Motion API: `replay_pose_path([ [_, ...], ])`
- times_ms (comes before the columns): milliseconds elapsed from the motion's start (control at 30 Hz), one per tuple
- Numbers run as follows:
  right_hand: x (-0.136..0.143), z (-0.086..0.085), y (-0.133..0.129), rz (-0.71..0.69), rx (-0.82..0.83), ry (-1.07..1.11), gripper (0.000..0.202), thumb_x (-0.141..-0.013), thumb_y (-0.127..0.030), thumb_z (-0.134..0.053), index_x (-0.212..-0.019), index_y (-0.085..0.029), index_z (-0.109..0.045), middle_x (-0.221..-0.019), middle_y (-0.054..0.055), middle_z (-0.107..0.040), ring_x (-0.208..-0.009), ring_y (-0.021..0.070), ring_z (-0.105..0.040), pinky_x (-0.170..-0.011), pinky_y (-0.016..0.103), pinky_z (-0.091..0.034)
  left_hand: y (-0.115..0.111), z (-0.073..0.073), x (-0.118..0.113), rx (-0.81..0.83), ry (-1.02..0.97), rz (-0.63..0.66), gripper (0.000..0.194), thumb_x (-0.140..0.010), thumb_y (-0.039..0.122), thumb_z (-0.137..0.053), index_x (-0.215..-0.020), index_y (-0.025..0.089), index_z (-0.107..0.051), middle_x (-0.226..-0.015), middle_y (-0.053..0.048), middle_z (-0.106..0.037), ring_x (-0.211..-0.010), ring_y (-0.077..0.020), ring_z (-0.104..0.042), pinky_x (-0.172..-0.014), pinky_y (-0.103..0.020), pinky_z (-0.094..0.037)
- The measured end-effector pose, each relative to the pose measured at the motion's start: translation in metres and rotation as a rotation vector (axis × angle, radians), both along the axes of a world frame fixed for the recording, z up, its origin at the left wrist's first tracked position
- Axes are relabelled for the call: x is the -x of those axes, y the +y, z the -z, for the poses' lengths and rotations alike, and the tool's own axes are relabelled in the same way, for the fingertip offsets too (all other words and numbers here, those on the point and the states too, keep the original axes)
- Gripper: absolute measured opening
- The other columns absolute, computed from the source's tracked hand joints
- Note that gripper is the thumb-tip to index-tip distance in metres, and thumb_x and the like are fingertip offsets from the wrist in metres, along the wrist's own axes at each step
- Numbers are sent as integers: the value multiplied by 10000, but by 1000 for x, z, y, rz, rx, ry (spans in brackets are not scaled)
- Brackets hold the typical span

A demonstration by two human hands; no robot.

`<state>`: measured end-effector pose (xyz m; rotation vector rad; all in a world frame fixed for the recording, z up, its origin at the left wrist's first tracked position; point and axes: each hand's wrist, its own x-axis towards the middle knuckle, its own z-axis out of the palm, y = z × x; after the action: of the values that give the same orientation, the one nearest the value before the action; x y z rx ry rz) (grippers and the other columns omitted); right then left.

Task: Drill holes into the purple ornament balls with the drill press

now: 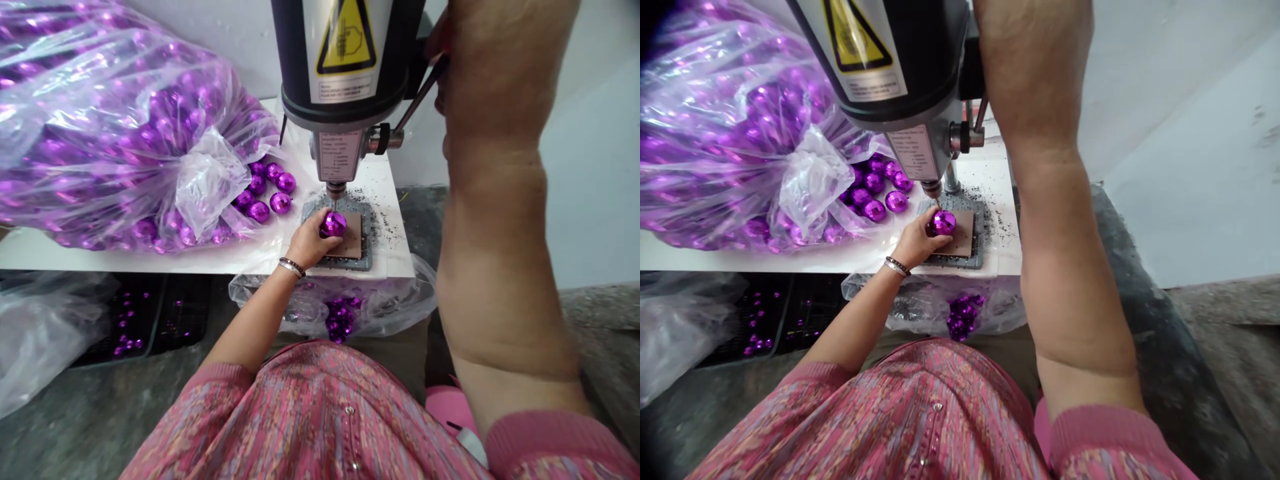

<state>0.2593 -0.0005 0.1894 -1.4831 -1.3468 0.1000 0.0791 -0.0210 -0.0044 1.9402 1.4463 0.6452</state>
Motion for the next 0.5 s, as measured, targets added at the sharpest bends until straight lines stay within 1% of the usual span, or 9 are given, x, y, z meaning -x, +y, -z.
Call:
replay_pose_path([
  [67, 0, 12, -10, -63, -117, 60, 321, -973, -321, -424, -721, -192, -273, -727, -23, -313, -675, -12, -407, -757, 195, -346, 0, -1, -1, 5, 1, -7, 717, -752, 232, -799, -1433, 186, -579, -1333, -76, -705, -1217, -269, -660, -1077, -367, -506],
  [100, 1, 18, -16, -87, -169, 67, 327, -965, -302, -426, -713, -198, -246, -701, -28, -301, -652, -10, -370, -724, 205, -305, 0, -2, -1, 4, 7, -10, 708, -750, 232, -801, -1424, 192, -588, -1321, -72, -711, -1208, -271, -665, -1064, -364, -513],
  [167, 3, 30, -30, -97, -243, 58, 293, -932, -227, -449, -711, -192, -261, -655, -41, -289, -622, -5, -292, -699, 215, -253, -1, -4, -2, 1, 29, -18, 688, -751, 233, -803, -1409, 200, -604, -1307, -68, -719, -1193, -275, -673, -1033, -360, -527],
  [200, 5, 36, -36, -89, -260, 60, 274, -903, -185, -469, -710, -188, -274, -643, -45, -289, -613, -3, -270, -691, 215, -248, -2, -5, -3, -3, 43, -22, 683, -755, 235, -803, -1408, 199, -607, -1311, -71, -718, -1192, -278, -674, -1022, -359, -531],
  [267, 8, 45, -47, -80, -285, 69, 241, -844, -147, -504, -709, -185, -307, -631, -50, -309, -601, 1, -273, -667, 207, -267, -3, -5, -4, -9, 69, -27, 680, -767, 241, -799, -1415, 193, -603, -1327, -78, -711, -1196, -283, -673, -1011, -360, -532],
  [300, 9, 48, -51, -79, -294, 74, 229, -837, -162, -509, -709, -186, -321, -627, -51, -324, -600, 3, -287, -656, 199, -286, -4, -6, -5, -11, 83, -29, 680, -774, 245, -795, -1422, 192, -597, -1332, -79, -708, -1198, -283, -672, -1011, -361, -531],
  [400, 11, 55, -57, -70, -282, 68, 200, -844, -204, -487, -716, -191, -334, -615, -57, -340, -598, -1, -315, -639, 170, -327, -5, -6, -6, -18, 123, -30, 669, -796, 253, -778, -1434, 208, -581, -1324, -66, -710, -1192, -270, -673, -1005, -348, -527],
  [500, 11, 58, -58, -59, -281, 57, 196, -847, -189, -468, -714, -187, -324, -617, -62, -343, -597, -12, -315, -633, 149, -331, -5, -9, -7, -23, 160, -23, 650, -816, 256, -763, -1435, 209, -572, -1324, -63, -710, -1188, -259, -673, -991, -329, -526],
])
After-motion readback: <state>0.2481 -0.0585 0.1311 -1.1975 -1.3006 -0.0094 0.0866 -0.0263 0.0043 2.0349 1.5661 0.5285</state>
